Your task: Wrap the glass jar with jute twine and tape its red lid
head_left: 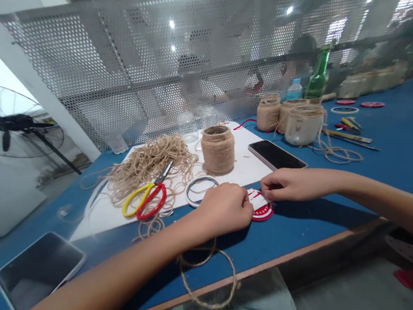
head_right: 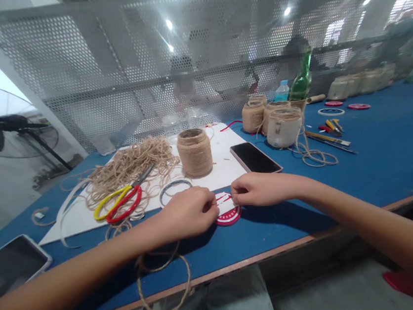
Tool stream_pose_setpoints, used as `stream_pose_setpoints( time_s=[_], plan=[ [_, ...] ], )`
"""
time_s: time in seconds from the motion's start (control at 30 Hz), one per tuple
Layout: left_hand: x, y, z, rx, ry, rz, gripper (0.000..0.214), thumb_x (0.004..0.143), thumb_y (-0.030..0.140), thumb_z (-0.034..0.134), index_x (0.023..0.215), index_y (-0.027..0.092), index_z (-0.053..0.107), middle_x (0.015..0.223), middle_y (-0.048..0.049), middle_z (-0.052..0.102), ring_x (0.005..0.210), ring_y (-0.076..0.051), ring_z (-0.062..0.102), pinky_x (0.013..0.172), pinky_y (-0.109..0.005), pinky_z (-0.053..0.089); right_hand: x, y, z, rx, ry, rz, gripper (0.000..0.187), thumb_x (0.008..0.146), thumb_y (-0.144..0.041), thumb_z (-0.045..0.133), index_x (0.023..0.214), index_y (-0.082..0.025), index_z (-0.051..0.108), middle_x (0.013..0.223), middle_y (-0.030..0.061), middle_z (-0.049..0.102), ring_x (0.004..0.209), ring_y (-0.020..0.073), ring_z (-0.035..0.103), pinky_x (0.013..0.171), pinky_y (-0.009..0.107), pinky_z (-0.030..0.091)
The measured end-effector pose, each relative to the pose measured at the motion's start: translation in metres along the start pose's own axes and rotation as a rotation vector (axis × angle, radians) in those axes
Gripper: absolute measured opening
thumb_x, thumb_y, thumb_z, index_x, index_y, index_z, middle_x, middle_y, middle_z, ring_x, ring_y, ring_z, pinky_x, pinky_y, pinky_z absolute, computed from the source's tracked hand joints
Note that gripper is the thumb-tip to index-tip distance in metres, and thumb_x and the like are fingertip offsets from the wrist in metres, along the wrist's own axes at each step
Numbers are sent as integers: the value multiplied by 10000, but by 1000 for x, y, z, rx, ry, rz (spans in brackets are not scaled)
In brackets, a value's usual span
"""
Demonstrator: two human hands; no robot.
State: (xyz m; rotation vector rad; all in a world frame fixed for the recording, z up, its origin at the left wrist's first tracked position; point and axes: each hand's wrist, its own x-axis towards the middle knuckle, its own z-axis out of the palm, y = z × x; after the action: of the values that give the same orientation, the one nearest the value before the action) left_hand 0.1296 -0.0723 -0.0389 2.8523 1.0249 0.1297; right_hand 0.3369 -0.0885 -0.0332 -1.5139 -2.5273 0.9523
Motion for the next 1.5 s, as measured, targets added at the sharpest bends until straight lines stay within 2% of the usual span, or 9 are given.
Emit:
stream_pose_setpoints(
  time_s=[0.4,0.7,1.27,1.5],
  plan=[
    [6,8,-11,40,-88,-27,242,700,295,403,672,195,621,672,-61,649,610,-213,587,461,-265,327,4,-3,-2,-124,-27,61,257,805,-322,414,757,-141,590,674,15,588,577,112,459,507,207,323],
    [8,11,-14,69,-153,-39,267,692,294,414,713,182,655,718,-102,670,664,-230,612,537,-286,422,8,-13,-7,-228,-74,96,254,775,-295,426,768,-131,619,645,18,603,550,116,477,475,215,296],
    [11,14,-18,83,-187,-42,258,676,317,455,708,165,660,686,-109,663,642,-226,619,502,-259,397,10,-20,-11,-287,-121,104,274,768,-305,432,779,-122,636,641,34,598,545,125,473,476,228,295],
    [13,7,-18,135,-187,70,239,665,300,449,691,178,653,658,-92,657,595,-215,594,498,-269,378,10,-18,-11,-357,-115,122,303,780,-353,425,759,-130,629,627,29,577,530,121,455,472,229,291]
  ],
)
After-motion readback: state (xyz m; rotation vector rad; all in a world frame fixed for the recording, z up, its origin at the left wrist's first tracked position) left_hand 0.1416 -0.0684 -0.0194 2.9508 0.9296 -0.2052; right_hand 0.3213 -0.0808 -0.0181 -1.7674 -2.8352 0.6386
